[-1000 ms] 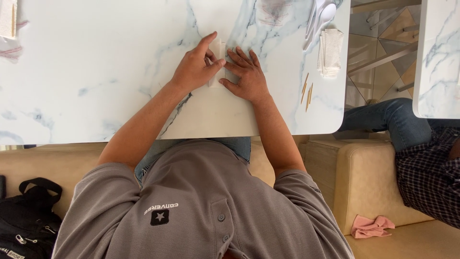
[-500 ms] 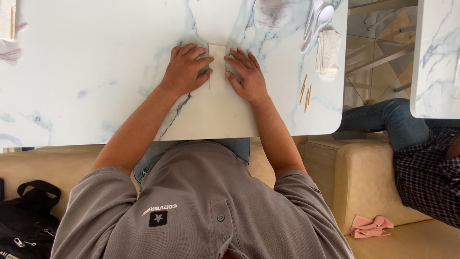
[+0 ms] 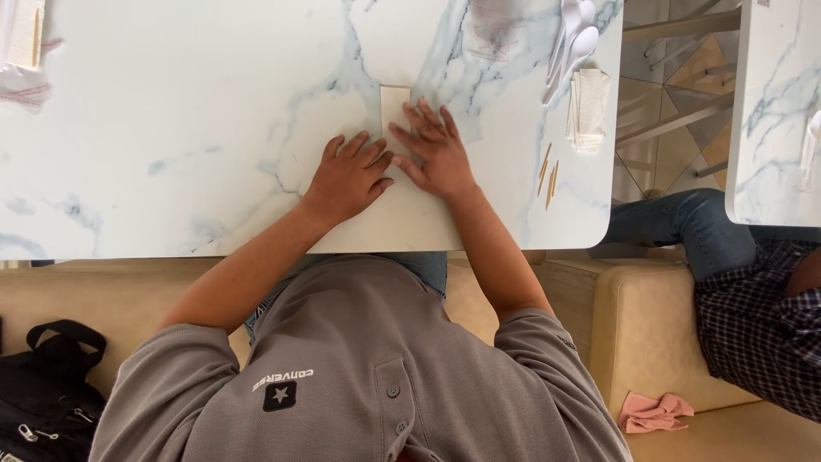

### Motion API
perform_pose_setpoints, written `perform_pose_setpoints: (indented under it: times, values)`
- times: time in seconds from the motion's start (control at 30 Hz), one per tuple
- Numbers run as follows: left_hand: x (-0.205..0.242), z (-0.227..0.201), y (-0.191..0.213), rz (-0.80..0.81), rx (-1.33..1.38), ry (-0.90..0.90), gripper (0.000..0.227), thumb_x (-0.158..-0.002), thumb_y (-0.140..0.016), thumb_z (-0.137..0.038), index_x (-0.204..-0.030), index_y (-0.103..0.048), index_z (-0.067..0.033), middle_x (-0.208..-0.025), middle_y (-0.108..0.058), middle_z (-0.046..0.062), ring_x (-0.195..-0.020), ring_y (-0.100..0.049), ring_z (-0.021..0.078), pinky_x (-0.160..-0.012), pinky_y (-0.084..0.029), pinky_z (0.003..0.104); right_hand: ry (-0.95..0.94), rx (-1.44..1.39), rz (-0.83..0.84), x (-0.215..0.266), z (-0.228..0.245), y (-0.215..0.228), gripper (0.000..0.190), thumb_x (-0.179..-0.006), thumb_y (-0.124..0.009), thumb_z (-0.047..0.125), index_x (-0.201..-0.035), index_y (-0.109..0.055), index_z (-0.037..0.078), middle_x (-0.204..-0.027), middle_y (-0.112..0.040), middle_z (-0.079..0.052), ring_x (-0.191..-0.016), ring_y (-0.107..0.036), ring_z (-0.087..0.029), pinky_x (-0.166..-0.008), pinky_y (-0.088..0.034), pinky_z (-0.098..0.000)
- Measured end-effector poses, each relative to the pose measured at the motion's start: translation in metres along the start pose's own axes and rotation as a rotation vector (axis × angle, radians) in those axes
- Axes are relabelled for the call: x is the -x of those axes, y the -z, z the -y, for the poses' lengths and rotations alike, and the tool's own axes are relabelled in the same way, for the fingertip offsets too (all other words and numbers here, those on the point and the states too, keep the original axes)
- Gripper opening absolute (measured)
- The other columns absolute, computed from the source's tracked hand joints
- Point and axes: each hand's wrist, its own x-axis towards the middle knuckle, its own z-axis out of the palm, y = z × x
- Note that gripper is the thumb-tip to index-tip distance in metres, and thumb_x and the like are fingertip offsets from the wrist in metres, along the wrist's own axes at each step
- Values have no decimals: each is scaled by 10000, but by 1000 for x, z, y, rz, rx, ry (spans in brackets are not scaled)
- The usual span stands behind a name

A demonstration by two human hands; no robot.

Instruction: The person packages a toothpick into a small plastic bag, folds a paper napkin, and inserts a plastic spoon into the napkin.

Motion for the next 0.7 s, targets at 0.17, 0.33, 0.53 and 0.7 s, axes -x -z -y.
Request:
perform_pose_setpoints:
  times: [0.17,0.33,0.53,0.7]
  values:
    - [1,0,3,58,-2,10,431,-1083,-503,-480,-1390,-649,-214,-1517,-561,50,-1447,-450,322,-1160,-249,591,-23,92,72,-4,4,-14,519,-1037,-511,655,-1411,-675,335,-1593,-475,-8,-1521,-310,-267,-1200,-236,-609]
    - [2,0,-4,-13,-18,-12,437,-1074,-524,-479,-1386,-659,-203,-1466,-599,50,-1427,-471,320,-1141,-280,591,-82,136,115,-24,-3,-20,526,-1046,-489,677,-1450,-635,374,-1610,-439,-17,-1516,-297,-295,-1185,-244,-657]
    - [3,1,-6,-15,-33,-6,443,-1082,-492,-506,-1373,-663,-218,-1480,-592,38,-1440,-455,293,-1150,-265,573,-143,137,120,-56,-20,-25,483,-1086,-497,616,-1470,-628,352,-1612,-423,-28,-1513,-280,-307,-1175,-249,-677]
    - [2,3,3,-226,-126,-114,403,-1021,-610,-461,-1292,-702,-178,-1401,-646,-11,-1334,-566,287,-1060,-411,529,-155,51,104,-60,-11,-12,476,-1110,-488,485,-1470,-630,208,-1635,-376,-14,-1553,-221,-261,-1240,-201,-620]
